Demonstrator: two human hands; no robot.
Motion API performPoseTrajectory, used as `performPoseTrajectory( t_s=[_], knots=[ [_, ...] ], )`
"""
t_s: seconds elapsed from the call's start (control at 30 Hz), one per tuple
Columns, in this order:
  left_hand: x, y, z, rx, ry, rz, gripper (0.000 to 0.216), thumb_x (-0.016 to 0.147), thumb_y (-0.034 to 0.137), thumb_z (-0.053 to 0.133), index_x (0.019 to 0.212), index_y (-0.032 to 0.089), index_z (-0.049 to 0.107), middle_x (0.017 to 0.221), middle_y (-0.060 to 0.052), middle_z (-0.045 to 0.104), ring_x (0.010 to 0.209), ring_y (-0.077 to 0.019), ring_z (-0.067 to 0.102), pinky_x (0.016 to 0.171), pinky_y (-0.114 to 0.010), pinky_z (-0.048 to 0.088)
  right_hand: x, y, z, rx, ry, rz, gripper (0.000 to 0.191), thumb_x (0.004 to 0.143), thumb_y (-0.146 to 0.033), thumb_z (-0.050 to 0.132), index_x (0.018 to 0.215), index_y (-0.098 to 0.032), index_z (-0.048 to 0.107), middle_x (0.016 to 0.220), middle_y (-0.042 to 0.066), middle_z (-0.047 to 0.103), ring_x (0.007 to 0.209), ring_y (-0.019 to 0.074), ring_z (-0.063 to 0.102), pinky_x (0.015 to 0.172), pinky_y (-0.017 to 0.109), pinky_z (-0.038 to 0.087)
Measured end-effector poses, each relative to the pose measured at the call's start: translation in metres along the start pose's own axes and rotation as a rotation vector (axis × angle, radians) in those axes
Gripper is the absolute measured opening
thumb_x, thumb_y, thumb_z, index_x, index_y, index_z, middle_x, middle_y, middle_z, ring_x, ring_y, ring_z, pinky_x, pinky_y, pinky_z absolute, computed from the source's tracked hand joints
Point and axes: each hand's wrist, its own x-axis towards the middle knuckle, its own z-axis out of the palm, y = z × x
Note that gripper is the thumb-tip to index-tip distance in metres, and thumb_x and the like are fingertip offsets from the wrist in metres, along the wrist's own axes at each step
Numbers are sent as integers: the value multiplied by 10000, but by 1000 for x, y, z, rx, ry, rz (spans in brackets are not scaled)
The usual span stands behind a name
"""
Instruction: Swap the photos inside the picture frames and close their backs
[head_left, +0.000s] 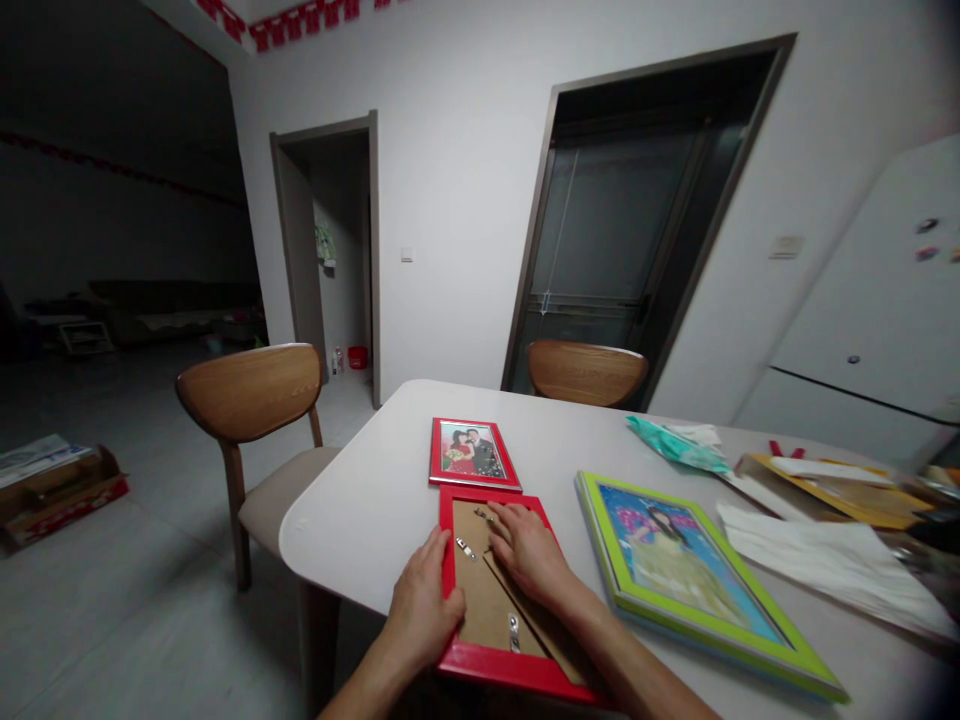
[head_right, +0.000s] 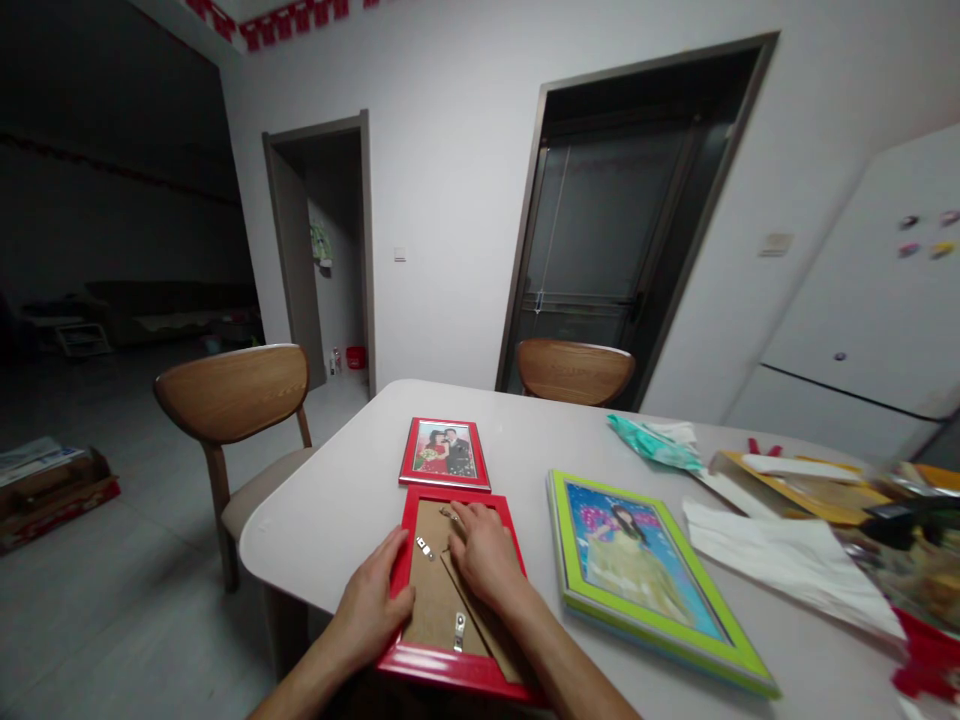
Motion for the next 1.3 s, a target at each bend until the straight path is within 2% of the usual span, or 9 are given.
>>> performPoseTrajectory(
  t_s=[0.1,0.23,0.43,0.6,0.73,0.87,1.03,1.17,1.3],
  knots=[
    [-1,0,0,-25,5,6,616,623,149,445,1230,123,348,1288,-63,377,1166,-193,344,993,-278,244,-31,3,-21,186,-175,-151,334,685,-211,470,1002,-226,573,1119,54,486,1017,163,443,887,271,310],
    [-2,1,-1,-51,12,7,616,612,133,452,1221,149,364,1287,-50,380,1161,-201,348,992,-289,246,-59,1,-36,271,-332,-162,252,614,-158,518,811,-254,641,1169,34,459,1087,190,397,921,321,288],
    [-2,0,0,-23,20,9,600,616,134,449,1212,121,375,1278,-69,391,1166,-194,345,995,-279,242,-57,-5,-19,295,-229,-157,130,661,-224,530,716,-240,647,1117,36,489,1059,171,419,914,302,292],
    [-2,0,0,-14,12,10,602,625,148,449,1219,95,362,1284,-88,379,1172,-186,338,997,-273,240,-53,0,-12,192,-108,-61,348,667,-315,528,995,-206,568,1109,85,494,1018,199,440,877,308,320],
    [-2,0,0,-32,17,10,599,633,147,451,1223,113,356,1291,-76,371,1179,-181,328,1002,-278,230,-49,-1,-10,140,-66,-36,330,662,-220,480,980,-195,565,960,71,560,913,192,484,816,292,350],
    [-1,0,-1,-41,7,-8,590,647,170,460,1222,92,353,1291,-103,366,1178,-191,327,998,-292,233,-44,-3,-12,166,-34,19,420,592,-133,462,1001,-177,546,966,67,570,927,185,484,834,277,343],
    [3,9,-3,-229,66,-26,395,641,234,521,1025,146,538,1244,-91,424,1155,-219,353,977,-315,249,-38,-12,-23,172,22,12,408,577,-140,468,974,-171,557,966,68,573,939,194,475,852,294,337],
    [11,17,-12,-598,136,-129,202,658,320,507,770,160,556,903,-59,619,864,-203,562,758,-296,431,-32,-31,-31,232,94,-61,335,631,-184,476,957,-187,551,972,61,570,924,190,485,838,302,357],
    [19,3,-42,-681,136,-217,261,672,419,459,726,166,495,600,15,598,559,-152,574,524,-247,444,-26,-27,-37,304,131,-72,326,718,-321,452,1007,-190,524,1035,69,556,952,187,493,841,312,372]
  ],
)
